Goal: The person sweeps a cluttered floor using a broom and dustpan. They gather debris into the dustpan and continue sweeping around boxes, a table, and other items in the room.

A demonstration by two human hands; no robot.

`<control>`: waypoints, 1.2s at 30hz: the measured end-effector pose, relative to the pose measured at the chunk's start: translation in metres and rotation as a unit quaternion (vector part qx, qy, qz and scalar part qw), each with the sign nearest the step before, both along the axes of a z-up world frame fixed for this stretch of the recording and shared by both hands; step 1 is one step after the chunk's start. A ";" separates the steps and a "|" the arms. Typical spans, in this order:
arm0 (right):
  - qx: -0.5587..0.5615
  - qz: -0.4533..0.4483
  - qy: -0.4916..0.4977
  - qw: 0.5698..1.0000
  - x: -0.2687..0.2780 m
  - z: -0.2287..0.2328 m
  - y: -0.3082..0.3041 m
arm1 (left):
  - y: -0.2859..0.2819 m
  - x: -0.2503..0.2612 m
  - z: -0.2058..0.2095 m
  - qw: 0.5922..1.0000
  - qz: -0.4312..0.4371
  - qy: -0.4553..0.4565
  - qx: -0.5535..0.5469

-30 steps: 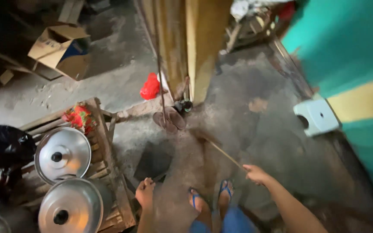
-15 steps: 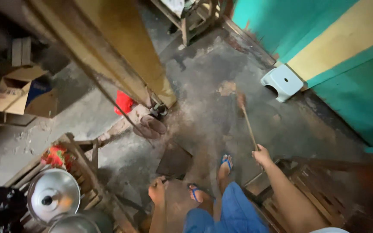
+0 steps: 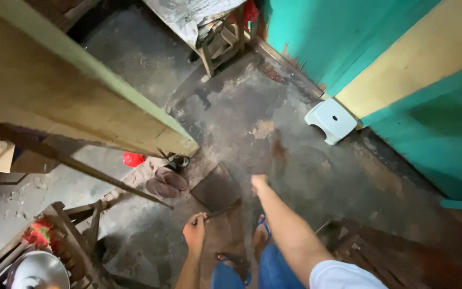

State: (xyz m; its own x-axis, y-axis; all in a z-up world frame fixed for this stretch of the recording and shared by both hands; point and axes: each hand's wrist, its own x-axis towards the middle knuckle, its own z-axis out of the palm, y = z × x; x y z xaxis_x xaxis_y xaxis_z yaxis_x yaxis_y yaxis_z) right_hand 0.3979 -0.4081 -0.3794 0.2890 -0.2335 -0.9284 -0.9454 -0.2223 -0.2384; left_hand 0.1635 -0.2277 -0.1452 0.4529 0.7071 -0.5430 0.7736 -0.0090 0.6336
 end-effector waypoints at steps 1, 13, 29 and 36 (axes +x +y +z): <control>0.001 -0.001 0.002 1.000 0.013 0.022 0.002 | -0.004 0.015 0.000 1.000 -0.001 0.002 0.001; 0.027 0.052 -0.246 0.968 0.046 0.133 -0.152 | -0.003 0.125 -0.007 0.992 -0.111 -0.068 0.009; 0.124 -0.116 -0.132 0.977 0.083 -0.068 0.050 | 0.083 0.226 -0.037 0.943 -0.320 -0.050 0.075; 0.066 -0.070 -0.195 0.976 0.102 0.138 0.000 | 0.100 0.243 -0.028 0.929 -0.362 -0.021 0.070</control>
State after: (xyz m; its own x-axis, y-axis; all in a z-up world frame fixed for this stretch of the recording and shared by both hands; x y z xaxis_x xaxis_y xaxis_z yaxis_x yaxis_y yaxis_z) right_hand 0.5000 -0.4080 -0.2414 0.6005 -0.1811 -0.7788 -0.7958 -0.0408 -0.6042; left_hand 0.4069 -0.1277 -0.1734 0.8568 0.2704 -0.4391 0.5064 -0.6026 0.6168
